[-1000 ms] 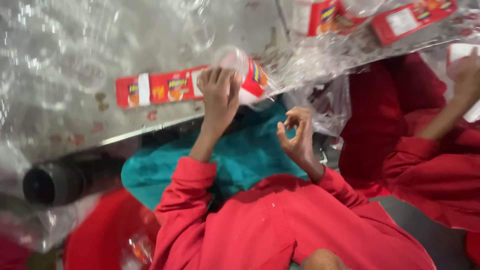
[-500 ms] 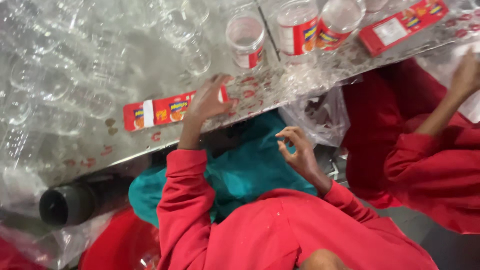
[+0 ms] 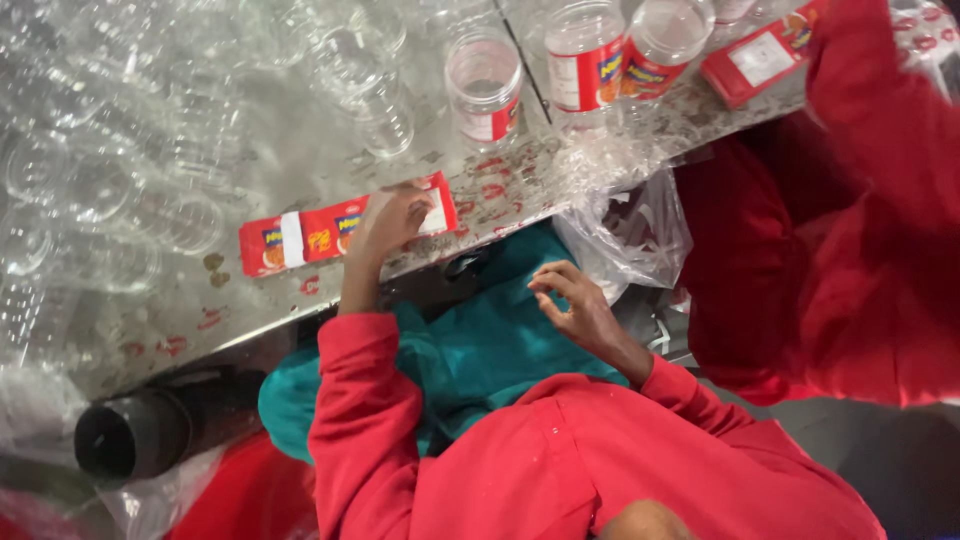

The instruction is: The person peels adhesive labels from a backing sheet and applies them to clear plastic jars by hand. They then place the labeled jars into a red container.

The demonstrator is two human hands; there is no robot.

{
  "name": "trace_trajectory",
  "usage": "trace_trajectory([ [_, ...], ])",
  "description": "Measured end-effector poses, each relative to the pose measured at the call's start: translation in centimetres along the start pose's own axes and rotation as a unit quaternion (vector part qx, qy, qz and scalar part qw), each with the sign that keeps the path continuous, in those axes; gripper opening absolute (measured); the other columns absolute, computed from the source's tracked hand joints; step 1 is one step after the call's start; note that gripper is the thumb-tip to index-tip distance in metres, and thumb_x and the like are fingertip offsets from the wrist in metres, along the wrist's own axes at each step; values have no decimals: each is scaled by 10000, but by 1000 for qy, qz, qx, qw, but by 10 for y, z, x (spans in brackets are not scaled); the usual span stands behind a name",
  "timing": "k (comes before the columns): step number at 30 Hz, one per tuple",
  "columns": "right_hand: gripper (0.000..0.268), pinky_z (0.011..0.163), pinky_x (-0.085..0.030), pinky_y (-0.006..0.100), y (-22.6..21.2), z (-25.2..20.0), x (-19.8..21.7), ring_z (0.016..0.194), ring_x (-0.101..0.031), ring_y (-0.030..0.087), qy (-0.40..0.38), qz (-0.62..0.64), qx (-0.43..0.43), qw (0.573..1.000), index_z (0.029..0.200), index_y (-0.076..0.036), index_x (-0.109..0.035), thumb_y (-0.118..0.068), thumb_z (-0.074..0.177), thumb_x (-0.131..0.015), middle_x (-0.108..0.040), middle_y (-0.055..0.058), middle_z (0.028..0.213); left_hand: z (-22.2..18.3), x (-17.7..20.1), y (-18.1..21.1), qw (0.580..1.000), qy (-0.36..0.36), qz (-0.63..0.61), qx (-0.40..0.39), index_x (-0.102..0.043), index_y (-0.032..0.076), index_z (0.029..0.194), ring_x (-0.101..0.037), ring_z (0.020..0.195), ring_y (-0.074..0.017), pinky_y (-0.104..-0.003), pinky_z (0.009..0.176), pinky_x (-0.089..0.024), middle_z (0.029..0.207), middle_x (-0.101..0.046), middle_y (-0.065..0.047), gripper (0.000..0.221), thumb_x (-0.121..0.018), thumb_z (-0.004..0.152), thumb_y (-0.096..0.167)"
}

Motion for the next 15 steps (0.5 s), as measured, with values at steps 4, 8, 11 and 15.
trace_trajectory([
  [4, 197, 756, -565, 335, -9, 2, -1, 949, -695, 239, -4, 0, 20, 1000, 1087, -102, -689, -61, 898, -727, -660, 67, 1140, -10, 27, 43, 996, 80, -9, -50, -722, 87, 1132, -629, 1265, -392, -430, 1035, -513, 1477, -598, -197, 299, -801, 847, 134],
  [8, 185, 754, -564, 333, -13, 3, -8, 945, -696, 233, -18, -4, 24, 1000, 1080, -105, -688, -64, 905, -727, -661, 65, 1135, -7, 16, 63, 999, 21, 15, -22, -655, 74, 1214, -566, 1216, -412, -484, 994, -465, 1333, -613, -186, 665, -914, 614, 196],
  [11, 188, 736, -557, 329, -13, 3, -9, 941, -697, 232, -27, -4, 17, 999, 1080, -102, -693, -61, 900, -726, -663, 61, 1124, -5, 12, 51, 999, 24, 10, -37, -677, 93, 1183, -578, 1232, -390, -465, 1020, -484, 1322, -638, -167, 622, -902, 606, 157],
  [15, 189, 736, -554, 327, -13, 3, -7, 931, -696, 225, -30, -10, 6, 999, 1071, -96, -691, -47, 892, -720, -660, 62, 1131, -7, 1, 40, 990, 33, -2, -138, -734, 119, 1021, -616, 1266, -381, -453, 1030, -495, 1164, -719, -140, 325, -875, 728, 124],
])
Point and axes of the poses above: each hand's wrist, its own z-axis towards the middle knuckle, its own x-axis out of the back of the hand, y = z × x, the point moved 9 cm from there along z, towards the middle knuckle
